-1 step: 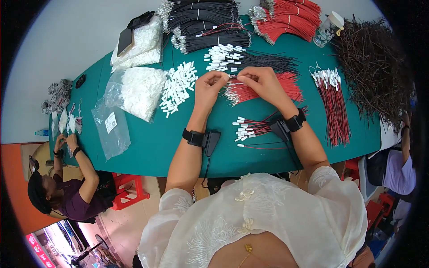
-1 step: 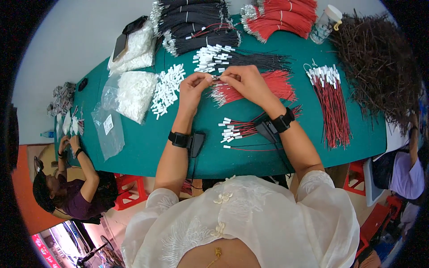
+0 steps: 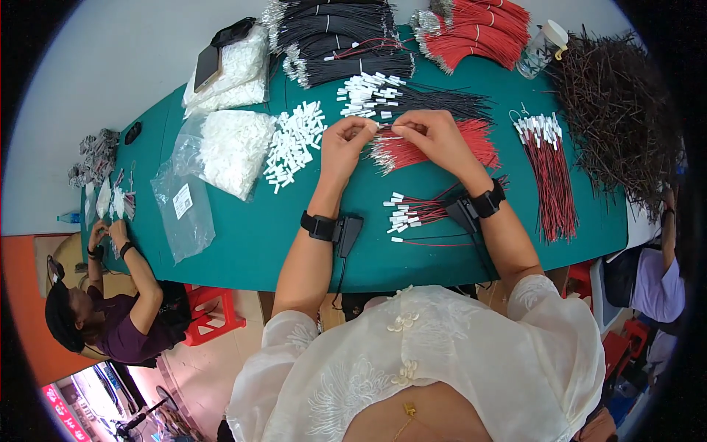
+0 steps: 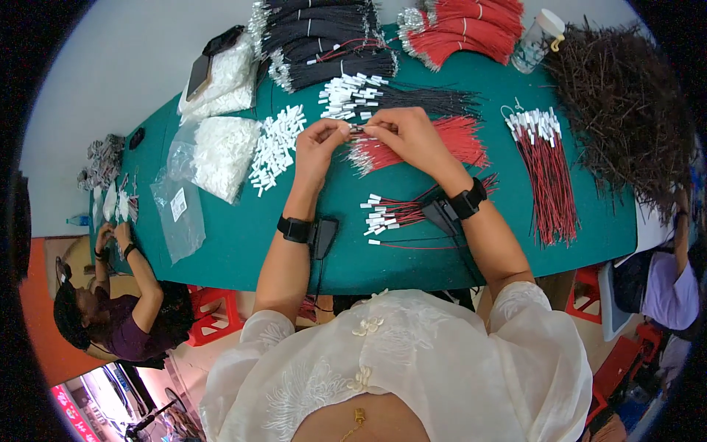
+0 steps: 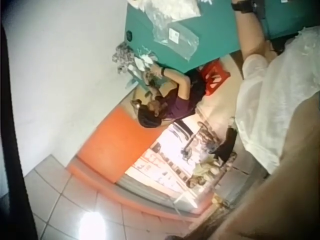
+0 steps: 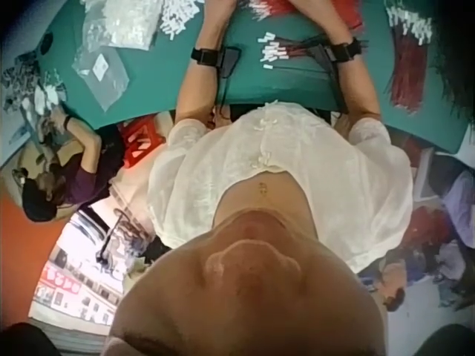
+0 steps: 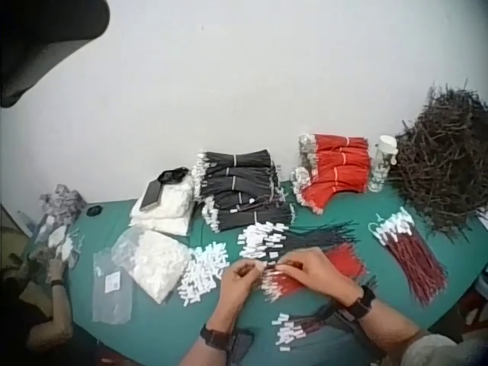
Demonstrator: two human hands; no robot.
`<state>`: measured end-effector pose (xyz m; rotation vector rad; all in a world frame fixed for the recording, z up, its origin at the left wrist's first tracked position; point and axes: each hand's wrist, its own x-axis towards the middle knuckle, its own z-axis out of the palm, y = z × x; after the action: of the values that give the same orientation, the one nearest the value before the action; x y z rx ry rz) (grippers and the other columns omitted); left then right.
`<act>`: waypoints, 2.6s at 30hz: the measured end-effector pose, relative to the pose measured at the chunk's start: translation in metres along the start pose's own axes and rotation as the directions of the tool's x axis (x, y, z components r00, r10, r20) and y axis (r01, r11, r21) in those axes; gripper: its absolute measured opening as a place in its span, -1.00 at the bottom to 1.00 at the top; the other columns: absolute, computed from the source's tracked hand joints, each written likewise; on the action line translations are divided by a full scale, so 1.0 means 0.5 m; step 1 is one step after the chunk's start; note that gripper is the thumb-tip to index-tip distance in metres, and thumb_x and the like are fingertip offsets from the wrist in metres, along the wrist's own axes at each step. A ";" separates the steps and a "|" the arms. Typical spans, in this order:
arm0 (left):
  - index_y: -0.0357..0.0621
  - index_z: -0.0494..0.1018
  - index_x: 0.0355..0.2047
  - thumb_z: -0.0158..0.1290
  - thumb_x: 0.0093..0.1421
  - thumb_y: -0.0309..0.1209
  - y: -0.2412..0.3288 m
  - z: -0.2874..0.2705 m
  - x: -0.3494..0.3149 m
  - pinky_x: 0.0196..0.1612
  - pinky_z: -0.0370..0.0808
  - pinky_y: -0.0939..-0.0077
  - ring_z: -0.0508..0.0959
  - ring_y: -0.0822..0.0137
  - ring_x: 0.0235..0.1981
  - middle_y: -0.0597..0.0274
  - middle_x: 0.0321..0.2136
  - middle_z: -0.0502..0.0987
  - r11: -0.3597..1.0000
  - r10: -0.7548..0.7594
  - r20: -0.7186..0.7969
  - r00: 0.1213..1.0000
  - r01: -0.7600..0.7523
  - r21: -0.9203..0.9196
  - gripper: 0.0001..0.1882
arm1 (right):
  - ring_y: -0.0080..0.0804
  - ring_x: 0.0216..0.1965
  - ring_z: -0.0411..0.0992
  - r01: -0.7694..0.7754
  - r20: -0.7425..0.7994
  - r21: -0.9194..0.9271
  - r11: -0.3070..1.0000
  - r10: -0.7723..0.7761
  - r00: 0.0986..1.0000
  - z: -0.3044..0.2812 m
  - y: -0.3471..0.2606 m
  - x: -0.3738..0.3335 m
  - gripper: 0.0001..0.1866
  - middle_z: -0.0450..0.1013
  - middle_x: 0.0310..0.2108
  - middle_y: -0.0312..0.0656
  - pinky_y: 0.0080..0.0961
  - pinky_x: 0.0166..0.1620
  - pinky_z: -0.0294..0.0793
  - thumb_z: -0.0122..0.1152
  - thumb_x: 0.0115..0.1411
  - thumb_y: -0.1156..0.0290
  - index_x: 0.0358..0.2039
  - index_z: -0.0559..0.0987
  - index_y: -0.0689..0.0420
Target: Manually attaching white plastic connectors to red and black electronic wires at a workbench.
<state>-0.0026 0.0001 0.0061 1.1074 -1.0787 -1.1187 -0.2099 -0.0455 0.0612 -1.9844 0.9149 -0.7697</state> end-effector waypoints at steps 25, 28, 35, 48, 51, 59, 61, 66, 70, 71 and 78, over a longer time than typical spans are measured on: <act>-0.20 0.57 -0.29 0.21 0.12 -0.57 -0.023 -0.019 -0.007 -0.33 0.52 0.29 0.57 0.16 -0.39 0.09 -0.32 0.49 0.515 0.325 -0.016 0.946 -0.163 0.841 -0.86 | -0.08 -0.37 0.52 0.147 0.101 -0.370 0.917 -0.118 0.988 -0.003 0.017 -0.008 -0.85 0.53 -0.43 -0.03 -0.25 -0.27 0.51 0.31 0.13 0.46 -0.33 0.62 0.29; -0.21 0.56 -0.30 0.20 0.11 -0.58 -0.017 -0.019 -0.006 -0.31 0.52 0.34 0.58 0.16 -0.41 0.07 -0.34 0.53 0.528 0.331 0.016 0.943 -0.199 0.825 -0.87 | -0.09 -0.28 0.48 0.253 0.028 -0.449 0.857 -0.270 0.963 0.012 0.040 -0.001 -0.86 0.50 -0.40 -0.09 -0.23 -0.18 0.49 0.32 0.11 0.45 -0.34 0.62 0.24; -0.26 0.57 -0.27 0.18 0.21 -0.53 -0.008 -0.006 -0.001 -0.28 0.51 0.51 0.59 0.38 -0.39 0.17 -0.39 0.62 0.837 0.158 -0.062 0.985 -0.101 0.538 -0.91 | -0.11 -0.20 0.44 0.245 0.087 -0.427 0.870 -0.230 0.969 0.020 0.039 -0.003 -0.87 0.44 -0.38 -0.14 -0.24 -0.13 0.46 0.31 0.11 0.45 -0.35 0.59 0.22; -0.34 0.62 -0.15 0.15 0.27 -0.50 -0.002 -0.001 0.002 -0.27 0.52 0.65 0.60 0.50 -0.38 0.21 -0.39 0.67 0.992 0.003 -0.058 0.998 0.004 0.123 -0.81 | -0.14 -0.26 0.44 0.348 0.124 -0.348 0.871 -0.325 0.938 0.022 0.038 -0.003 -0.89 0.46 -0.39 -0.17 -0.23 -0.18 0.46 0.31 0.07 0.45 -0.43 0.57 0.20; -0.34 0.61 -0.15 0.15 0.28 -0.49 -0.007 -0.005 0.005 -0.27 0.52 0.66 0.60 0.51 -0.38 0.22 -0.39 0.66 0.997 -0.017 -0.043 0.999 0.021 0.077 -0.81 | -0.14 -0.25 0.44 0.350 0.147 -0.364 0.863 -0.318 0.937 0.021 0.042 -0.001 -0.89 0.46 -0.39 -0.16 -0.23 -0.17 0.46 0.31 0.08 0.45 -0.43 0.57 0.20; -0.33 0.60 -0.14 0.13 0.31 -0.46 -0.013 -0.007 0.006 -0.27 0.46 0.68 0.52 0.54 -0.39 0.28 -0.38 0.63 0.995 -0.095 -0.017 0.995 0.094 -0.038 -0.80 | -0.15 -0.24 0.44 0.353 0.160 -0.365 0.861 -0.316 0.935 0.025 0.039 -0.003 -0.88 0.47 -0.39 -0.17 -0.29 -0.16 0.46 0.31 0.08 0.48 -0.38 0.58 0.23; -0.34 0.59 -0.12 0.13 0.32 -0.44 -0.012 -0.006 0.007 -0.26 0.44 0.69 0.48 0.55 -0.38 0.30 -0.36 0.61 0.994 -0.101 -0.007 0.995 0.100 -0.049 -0.78 | -0.15 -0.24 0.45 0.351 0.165 -0.379 0.856 -0.310 0.936 0.025 0.043 -0.001 -0.89 0.49 -0.38 -0.17 -0.30 -0.17 0.47 0.30 0.08 0.49 -0.37 0.58 0.23; -0.31 0.61 -0.16 0.15 0.31 -0.44 -0.012 -0.006 0.006 -0.29 0.46 0.69 0.52 0.56 -0.42 0.29 -0.41 0.63 0.993 -0.099 -0.013 0.995 0.098 -0.065 -0.81 | -0.35 -0.43 0.46 0.246 -0.026 -0.089 0.965 -0.249 0.968 0.028 0.031 -0.002 -0.91 0.52 -0.42 -0.16 -0.46 -0.35 0.45 0.28 0.16 0.53 -0.34 0.59 0.27; -0.31 0.61 -0.16 0.16 0.30 -0.43 -0.008 -0.005 0.006 -0.29 0.45 0.70 0.52 0.56 -0.42 0.29 -0.41 0.63 0.992 -0.102 0.004 0.995 0.102 -0.073 -0.80 | -0.49 -0.54 0.39 0.187 -0.102 -0.006 0.982 -0.186 0.977 0.030 0.021 -0.004 -0.90 0.50 -0.49 -0.18 -0.55 -0.44 0.37 0.30 0.18 0.52 -0.31 0.63 0.27; -0.31 0.61 -0.16 0.16 0.30 -0.43 -0.007 -0.004 0.005 -0.29 0.45 0.70 0.52 0.56 -0.42 0.29 -0.41 0.63 0.992 -0.103 0.004 0.995 0.103 -0.074 -0.80 | -0.49 -0.54 0.39 0.185 -0.103 -0.006 0.983 -0.185 0.977 0.032 0.024 -0.003 -0.90 0.50 -0.49 -0.18 -0.55 -0.44 0.37 0.30 0.18 0.52 -0.31 0.63 0.27; -0.30 0.61 -0.17 0.16 0.30 -0.42 -0.004 -0.001 0.003 -0.28 0.45 0.70 0.51 0.57 -0.42 0.30 -0.41 0.62 0.986 -0.120 0.015 0.993 0.121 -0.113 -0.80 | -0.51 -0.58 0.36 0.200 -0.182 -0.078 0.977 -0.211 0.960 0.019 0.002 -0.007 -0.90 0.50 -0.53 -0.20 -0.53 -0.50 0.30 0.37 0.12 0.49 -0.35 0.68 0.22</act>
<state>-0.0019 -0.0013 0.0040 1.0897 -0.9518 -1.2661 -0.2049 -0.0390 0.0550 -2.1072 0.8557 -1.0760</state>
